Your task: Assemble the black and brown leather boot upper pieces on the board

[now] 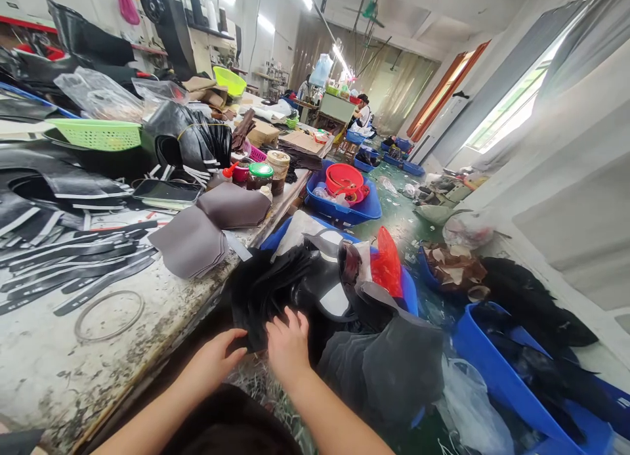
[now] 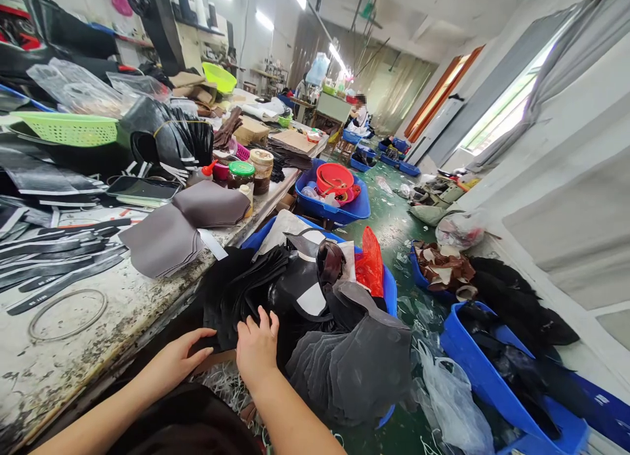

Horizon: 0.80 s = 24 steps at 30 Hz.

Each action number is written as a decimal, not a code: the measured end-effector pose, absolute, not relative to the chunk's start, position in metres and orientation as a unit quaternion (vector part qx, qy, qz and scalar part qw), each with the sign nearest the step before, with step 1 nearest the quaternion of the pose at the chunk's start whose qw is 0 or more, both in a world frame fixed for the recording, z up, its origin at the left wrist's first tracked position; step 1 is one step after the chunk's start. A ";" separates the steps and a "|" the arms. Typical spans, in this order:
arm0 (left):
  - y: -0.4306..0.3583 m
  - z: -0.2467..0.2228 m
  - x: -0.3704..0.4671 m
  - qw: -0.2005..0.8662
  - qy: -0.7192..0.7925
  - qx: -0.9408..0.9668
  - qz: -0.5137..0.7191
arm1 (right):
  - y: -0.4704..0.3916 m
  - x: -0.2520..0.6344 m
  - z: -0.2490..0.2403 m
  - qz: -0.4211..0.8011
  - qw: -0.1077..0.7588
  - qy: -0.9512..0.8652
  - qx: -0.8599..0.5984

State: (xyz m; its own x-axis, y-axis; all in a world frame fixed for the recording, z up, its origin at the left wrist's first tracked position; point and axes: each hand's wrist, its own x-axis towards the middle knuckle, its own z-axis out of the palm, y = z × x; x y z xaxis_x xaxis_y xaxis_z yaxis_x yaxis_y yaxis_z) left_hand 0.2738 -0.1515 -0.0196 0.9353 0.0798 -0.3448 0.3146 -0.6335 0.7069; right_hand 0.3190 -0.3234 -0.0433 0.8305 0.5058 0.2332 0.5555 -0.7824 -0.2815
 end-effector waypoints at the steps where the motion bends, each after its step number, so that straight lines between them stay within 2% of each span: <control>1: -0.152 -0.018 0.274 0.413 0.111 0.893 -0.144 | -0.324 0.319 -0.043 -0.071 0.175 -0.282 -0.941; 11: -0.152 -0.011 0.271 0.404 0.116 0.894 -0.154 | -0.329 0.321 -0.038 -0.031 0.197 -0.247 -0.948; 19: -0.152 -0.004 0.269 0.400 0.120 0.893 -0.168 | -0.341 0.327 -0.036 -0.011 0.156 -0.210 -0.965; 24: -0.152 -0.004 0.268 0.393 0.126 0.895 -0.167 | -0.338 0.326 -0.031 0.020 0.181 -0.202 -0.962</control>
